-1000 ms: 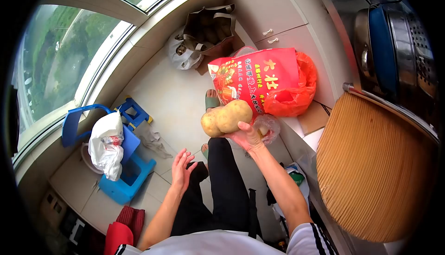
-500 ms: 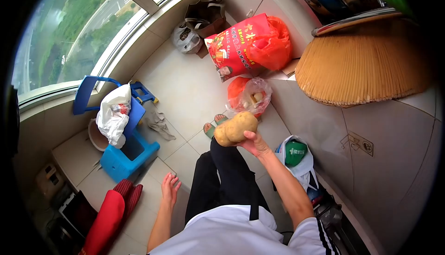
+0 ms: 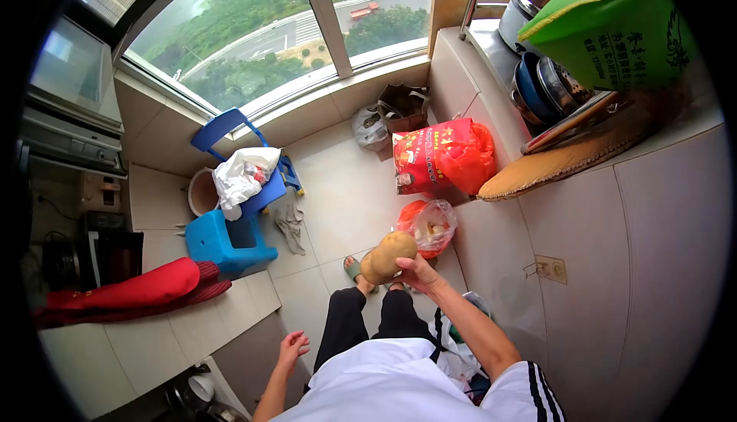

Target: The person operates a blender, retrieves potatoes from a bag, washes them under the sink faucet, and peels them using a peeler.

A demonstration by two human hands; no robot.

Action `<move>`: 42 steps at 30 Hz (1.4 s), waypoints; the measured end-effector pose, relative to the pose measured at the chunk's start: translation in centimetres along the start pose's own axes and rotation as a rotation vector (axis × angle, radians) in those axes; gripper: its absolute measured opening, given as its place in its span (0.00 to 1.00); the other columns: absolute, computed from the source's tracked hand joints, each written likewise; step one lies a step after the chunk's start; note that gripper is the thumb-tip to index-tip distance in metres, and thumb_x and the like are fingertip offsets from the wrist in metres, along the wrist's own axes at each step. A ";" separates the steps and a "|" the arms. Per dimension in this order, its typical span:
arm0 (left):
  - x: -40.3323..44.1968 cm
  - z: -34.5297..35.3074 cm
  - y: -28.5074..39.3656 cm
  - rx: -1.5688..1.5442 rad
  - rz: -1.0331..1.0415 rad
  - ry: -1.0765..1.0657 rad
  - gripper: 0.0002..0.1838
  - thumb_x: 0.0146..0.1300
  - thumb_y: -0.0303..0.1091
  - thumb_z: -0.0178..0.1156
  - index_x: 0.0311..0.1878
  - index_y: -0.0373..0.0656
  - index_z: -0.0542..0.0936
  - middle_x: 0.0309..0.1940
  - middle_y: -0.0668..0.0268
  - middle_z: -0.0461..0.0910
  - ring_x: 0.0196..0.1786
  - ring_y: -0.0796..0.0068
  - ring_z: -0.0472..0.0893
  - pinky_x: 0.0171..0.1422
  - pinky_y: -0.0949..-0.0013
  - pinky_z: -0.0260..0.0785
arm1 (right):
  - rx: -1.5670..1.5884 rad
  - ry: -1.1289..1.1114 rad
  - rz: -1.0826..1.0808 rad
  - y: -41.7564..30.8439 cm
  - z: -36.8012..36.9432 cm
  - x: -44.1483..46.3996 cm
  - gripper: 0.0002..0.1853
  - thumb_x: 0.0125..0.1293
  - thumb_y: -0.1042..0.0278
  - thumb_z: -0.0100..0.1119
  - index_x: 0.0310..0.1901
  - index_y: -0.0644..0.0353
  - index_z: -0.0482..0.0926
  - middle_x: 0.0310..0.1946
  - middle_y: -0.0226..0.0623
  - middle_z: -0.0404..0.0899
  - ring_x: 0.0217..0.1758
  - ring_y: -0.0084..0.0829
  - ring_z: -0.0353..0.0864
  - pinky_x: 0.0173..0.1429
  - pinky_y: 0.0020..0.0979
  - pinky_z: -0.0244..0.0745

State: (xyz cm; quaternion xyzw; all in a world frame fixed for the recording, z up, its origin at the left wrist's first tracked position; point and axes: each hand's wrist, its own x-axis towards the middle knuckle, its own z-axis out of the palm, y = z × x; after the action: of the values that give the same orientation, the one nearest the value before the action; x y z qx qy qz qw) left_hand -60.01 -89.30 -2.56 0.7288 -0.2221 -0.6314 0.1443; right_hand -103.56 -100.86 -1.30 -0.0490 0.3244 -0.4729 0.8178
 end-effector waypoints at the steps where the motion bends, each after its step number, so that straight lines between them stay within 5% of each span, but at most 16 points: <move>1: -1.0 0.3 -1.0 -0.007 0.041 0.010 0.18 0.65 0.34 0.59 0.56 0.42 0.72 0.43 0.65 0.78 0.46 0.73 0.79 0.46 0.68 0.76 | -0.058 -0.017 0.019 -0.4 0.4 0.0 0.40 0.52 0.58 0.69 0.64 0.53 0.59 0.59 0.41 0.66 0.63 0.42 0.68 0.59 0.56 0.72; 8: -8.6 0.7 -9.8 -0.175 0.129 0.207 0.17 0.63 0.33 0.60 0.54 0.40 0.74 0.40 0.68 0.77 0.42 0.78 0.78 0.42 0.72 0.75 | -0.354 -0.186 0.201 0.7 5.4 2.4 0.39 0.52 0.58 0.70 0.64 0.56 0.60 0.59 0.40 0.67 0.63 0.42 0.69 0.59 0.57 0.72; 16: -15.7 3.4 -28.0 -0.591 0.024 0.512 0.17 0.61 0.31 0.59 0.53 0.39 0.74 0.39 0.65 0.77 0.39 0.76 0.79 0.38 0.72 0.74 | -0.480 -0.484 0.461 11.0 15.4 3.8 0.38 0.56 0.57 0.66 0.66 0.55 0.58 0.62 0.39 0.64 0.66 0.42 0.65 0.65 0.57 0.64; 31: -26.2 10.4 -56.1 -1.021 -0.119 0.920 0.20 0.58 0.39 0.61 0.50 0.37 0.76 0.33 0.64 0.79 0.32 0.76 0.79 0.33 0.71 0.74 | -0.701 -0.856 1.140 48.3 31.5 -10.7 0.47 0.47 0.50 0.72 0.66 0.56 0.57 0.62 0.43 0.63 0.67 0.46 0.62 0.66 0.57 0.62; 42: -32.9 1.9 -57.5 -1.176 -0.003 1.338 0.16 0.61 0.35 0.61 0.50 0.39 0.77 0.36 0.63 0.82 0.36 0.74 0.81 0.39 0.71 0.74 | -0.703 -1.124 1.687 75.7 39.0 -26.5 0.44 0.53 0.53 0.70 0.67 0.54 0.55 0.63 0.41 0.63 0.67 0.42 0.63 0.65 0.54 0.65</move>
State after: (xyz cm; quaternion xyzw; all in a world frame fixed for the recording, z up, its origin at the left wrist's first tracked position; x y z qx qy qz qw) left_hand -57.18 -23.12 -2.92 0.7534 0.2698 -0.0856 0.5935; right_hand -34.04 -46.87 12.82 -0.2525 -0.0512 0.4548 0.8525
